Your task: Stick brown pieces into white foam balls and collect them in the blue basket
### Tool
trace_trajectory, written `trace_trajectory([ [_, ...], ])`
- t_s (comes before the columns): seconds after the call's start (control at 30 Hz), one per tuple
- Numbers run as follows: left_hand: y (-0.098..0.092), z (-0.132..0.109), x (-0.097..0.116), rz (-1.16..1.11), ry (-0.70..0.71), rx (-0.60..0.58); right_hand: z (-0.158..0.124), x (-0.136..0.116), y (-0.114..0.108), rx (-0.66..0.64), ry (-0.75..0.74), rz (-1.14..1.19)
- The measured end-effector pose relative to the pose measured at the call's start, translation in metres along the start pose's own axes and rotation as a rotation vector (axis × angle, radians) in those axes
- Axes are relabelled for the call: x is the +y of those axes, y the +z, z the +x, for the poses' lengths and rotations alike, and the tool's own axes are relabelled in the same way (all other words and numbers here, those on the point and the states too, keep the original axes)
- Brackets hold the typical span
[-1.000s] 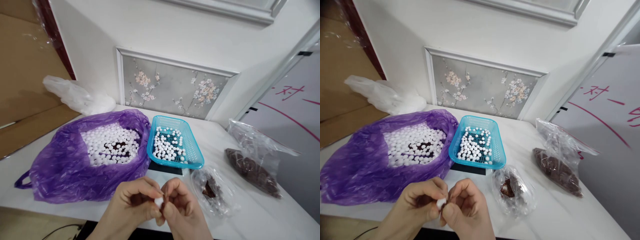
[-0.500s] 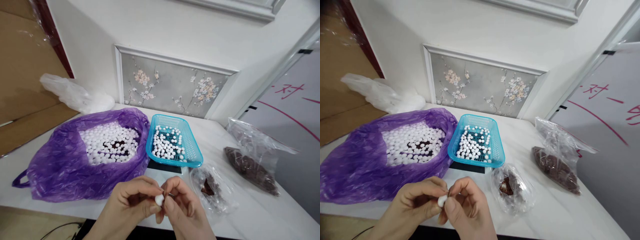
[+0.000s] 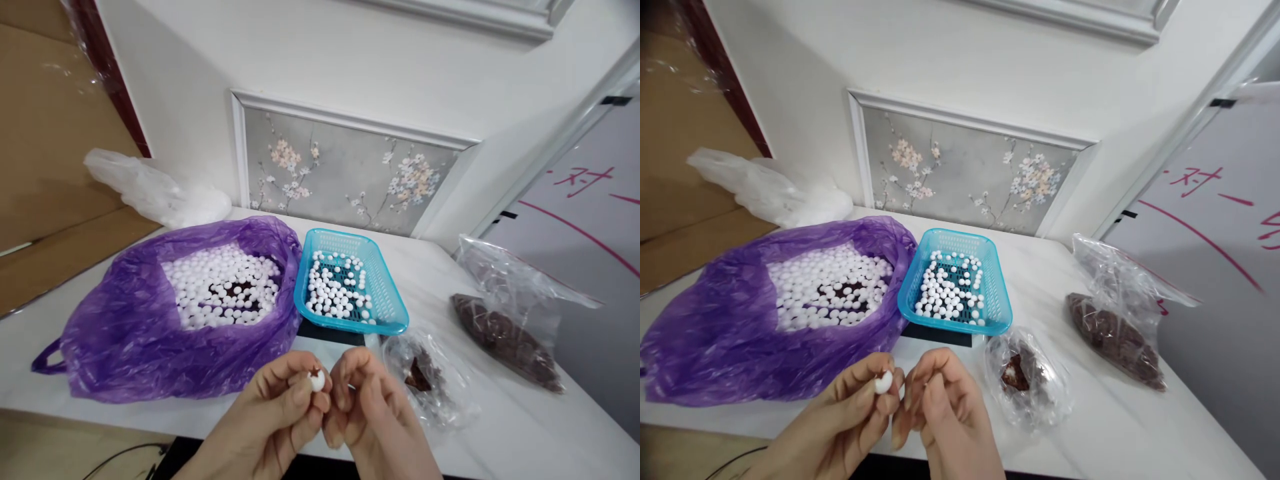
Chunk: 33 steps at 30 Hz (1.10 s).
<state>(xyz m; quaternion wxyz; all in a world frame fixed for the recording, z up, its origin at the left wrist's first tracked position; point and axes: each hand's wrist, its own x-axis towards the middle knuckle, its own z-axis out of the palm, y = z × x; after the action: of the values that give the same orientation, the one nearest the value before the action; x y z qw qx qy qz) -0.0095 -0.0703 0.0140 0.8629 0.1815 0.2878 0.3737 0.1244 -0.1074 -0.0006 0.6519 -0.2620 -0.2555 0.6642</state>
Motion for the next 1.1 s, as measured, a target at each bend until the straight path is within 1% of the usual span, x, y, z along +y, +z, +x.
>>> trace_trajectory([
  [0.07, 0.002, -0.003, 0.003, -0.062, -0.043, 0.016, 0.0, 0.0, -0.001, 0.009, 0.003, -0.003],
  [0.13, 0.006, -0.005, 0.007, -0.067, -0.059, 0.021, 0.0, 0.003, -0.003, 0.004, 0.012, 0.014],
  [0.3, 0.013, -0.008, 0.013, -0.046, -0.064, 0.069, -0.001, 0.007, -0.003, 0.008, 0.055, 0.011],
  [0.43, 0.017, -0.008, 0.013, -0.032, -0.065, 0.084, 0.0, 0.005, -0.001, 0.013, 0.052, -0.001],
  [0.53, 0.017, -0.009, 0.012, -0.029, -0.068, 0.094, -0.001, 0.003, 0.0, 0.014, 0.057, -0.007],
  [0.63, 0.012, -0.008, 0.009, -0.027, -0.066, 0.094, -0.001, 0.004, 0.0, 0.018, 0.038, -0.029],
  [0.73, 0.004, -0.003, 0.005, 0.049, 0.002, 0.047, -0.002, 0.003, 0.001, 0.062, -0.09, -0.138],
  [0.8, -0.001, -0.001, 0.002, 0.173, 0.105, 0.009, -0.002, 0.0, 0.004, 0.097, -0.176, -0.271],
  [0.87, -0.005, 0.0, 0.002, 0.328, 0.216, -0.02, -0.001, -0.005, 0.007, 0.101, -0.206, -0.412],
  [0.93, -0.009, 0.0, 0.003, 0.467, 0.296, -0.026, 0.001, -0.01, 0.01, 0.086, -0.211, -0.537],
  [1.03, -0.015, -0.002, 0.008, 0.611, 0.359, -0.012, 0.005, -0.013, 0.011, 0.047, -0.248, -0.691],
  [1.1, -0.018, -0.004, 0.012, 0.678, 0.387, -0.016, 0.007, -0.01, 0.012, 0.025, -0.288, -0.772],
])
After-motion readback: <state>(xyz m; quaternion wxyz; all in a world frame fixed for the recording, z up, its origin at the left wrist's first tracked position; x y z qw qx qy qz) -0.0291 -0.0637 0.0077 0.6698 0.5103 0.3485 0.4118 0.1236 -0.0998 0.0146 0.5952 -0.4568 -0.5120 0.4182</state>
